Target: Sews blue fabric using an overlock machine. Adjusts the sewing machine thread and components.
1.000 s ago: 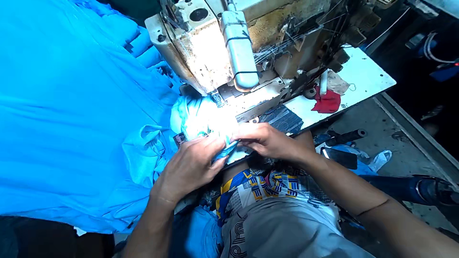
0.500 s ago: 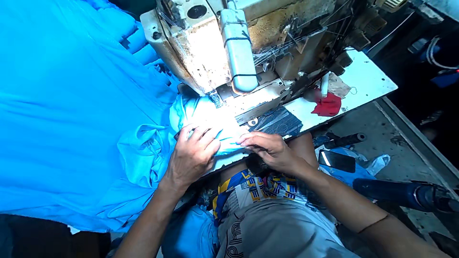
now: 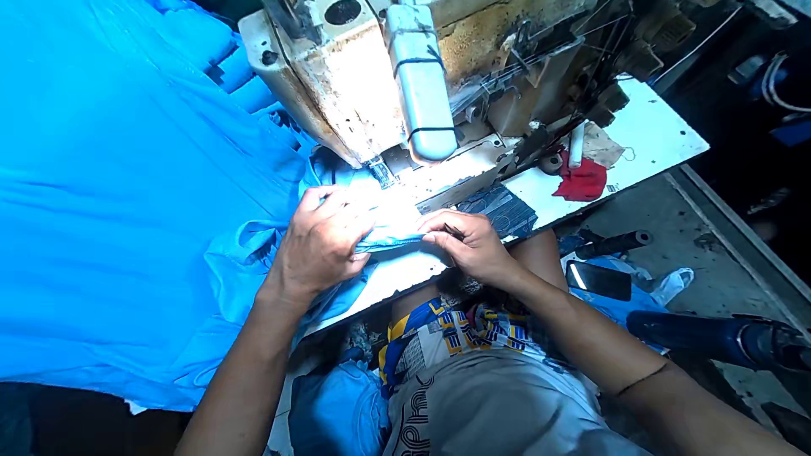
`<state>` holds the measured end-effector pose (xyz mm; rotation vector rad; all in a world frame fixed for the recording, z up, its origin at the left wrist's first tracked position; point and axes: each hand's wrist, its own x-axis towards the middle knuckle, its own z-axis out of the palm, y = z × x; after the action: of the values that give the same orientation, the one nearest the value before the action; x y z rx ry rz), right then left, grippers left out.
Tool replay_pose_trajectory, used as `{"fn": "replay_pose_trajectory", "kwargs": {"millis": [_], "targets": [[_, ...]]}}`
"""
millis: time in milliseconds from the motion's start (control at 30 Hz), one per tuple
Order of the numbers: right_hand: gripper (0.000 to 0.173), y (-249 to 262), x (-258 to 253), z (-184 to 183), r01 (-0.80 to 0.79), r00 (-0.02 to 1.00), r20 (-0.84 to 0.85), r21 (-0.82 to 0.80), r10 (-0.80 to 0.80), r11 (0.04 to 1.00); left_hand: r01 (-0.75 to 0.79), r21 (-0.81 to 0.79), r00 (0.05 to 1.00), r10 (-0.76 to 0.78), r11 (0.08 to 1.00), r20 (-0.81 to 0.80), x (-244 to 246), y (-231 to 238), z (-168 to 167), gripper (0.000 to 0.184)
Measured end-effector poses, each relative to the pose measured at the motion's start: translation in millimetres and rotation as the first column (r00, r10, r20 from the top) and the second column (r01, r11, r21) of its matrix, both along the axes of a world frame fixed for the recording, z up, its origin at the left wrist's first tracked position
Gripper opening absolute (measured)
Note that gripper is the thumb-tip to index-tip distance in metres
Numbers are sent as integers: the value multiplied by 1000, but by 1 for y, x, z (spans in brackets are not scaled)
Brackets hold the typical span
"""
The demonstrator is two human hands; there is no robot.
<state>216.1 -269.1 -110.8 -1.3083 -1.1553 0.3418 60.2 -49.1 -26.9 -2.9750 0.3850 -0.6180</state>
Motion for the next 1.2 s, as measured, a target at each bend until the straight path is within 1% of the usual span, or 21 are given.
{"fn": "replay_pose_trajectory", "kwargs": {"millis": [67, 167, 233, 300, 333, 400, 433, 500, 567, 633, 700, 733, 800, 833, 867, 900, 967, 1000, 1067, 1133, 1200], "targets": [[7, 8, 2, 4, 14, 1000, 1, -2, -14, 1000, 2, -6, 1000, -2, 1000, 0, 2, 9, 2, 25], [7, 17, 2, 10, 40, 999, 1, -16, -40, 999, -1, -4, 1000, 1, 1000, 0, 3, 18, 5, 21], [8, 20, 2, 12, 41, 999, -19, -31, -41, 999, -2, -64, 1000, 2, 998, -11, 0, 16, 7, 23], [8, 22, 5, 12, 22, 999, -23, -19, -22, 1000, -26, -134, 996, 15, 991, -85, -7, 8, 13, 32], [8, 22, 6, 11, 12, 1000, -12, -12, -12, 1000, -53, -141, 991, 35, 989, -127, -13, 4, 18, 38], [8, 22, 10, 9, 1, 1000, 20, -5, -1, 1000, -138, -101, 975, 117, 985, -188, -27, 1, 29, 51], [8, 22, 11, 10, 1, 999, 38, -17, -1, 1000, -188, -66, 963, 171, 980, -208, -36, 4, 35, 51], [9, 22, 13, 13, -1, 996, 85, -39, 4, 999, -253, -28, 946, 242, 967, -215, -51, 10, 47, 45], [10, 22, 16, 19, -34, 984, 172, -62, 44, 998, -221, -135, 965, 197, 966, -176, -62, 3, 57, 38], [15, 19, 20, 24, -107, 945, 302, -83, 127, 991, -106, -314, 988, 65, 943, -137, -66, -16, 60, 29], [16, 12, 18, 26, -186, 900, 386, -81, 203, 979, -14, -437, 994, -33, 900, -100, -64, -34, 49, 19], [16, 7, 15, 27, -217, 888, 399, -77, 229, 973, 6, -483, 995, -52, 876, -82, -62, -41, 40, 15], [16, -3, 6, 25, -236, 883, 401, -70, 244, 969, 27, -582, 998, -55, 812, -30, -55, -52, 17, 12], [16, -8, 2, 23, -227, 881, 409, -74, 237, 971, 20, -618, 1000, -26, 786, -1, -51, -57, 6, 13], [16, -12, 0, 19, -213, 880, 418, -76, 225, 974, -3, -618, 999, 27, 786, 30, -47, -64, -5, 17], [17, -16, 0, 14, -197, 883, 419, -78, 212, 977, -34, -579, 992, 96, 815, 77, -41, -70, -15, 29], [18, -20, 0, 6, -177, 904, 382, -69, 190, 982, -132, -386, 951, 227, 913, 212, -29, -78, -37, 55], [17, -21, 0, 3, -169, 918, 354, -62, 180, 984, -181, -273, 929, 256, 945, 269, -23, -78, -47, 58], [15, -23, -1, 2, -156, 940, 298, -57, 166, 986, -268, -111, 909, 290, 957, 300, -17, -70, -65, 47], [13, -23, -1, 1, -155, 956, 244, -53, 163, 986, -281, -68, 907, 288, 957, 307, -14, -56, -72, 36], [12, -22, -1, 0, -156, 968, 192, -40, 161, 987, -260, -49, 923, 263, 964, 282, -14, -47, -66, 26]]}}
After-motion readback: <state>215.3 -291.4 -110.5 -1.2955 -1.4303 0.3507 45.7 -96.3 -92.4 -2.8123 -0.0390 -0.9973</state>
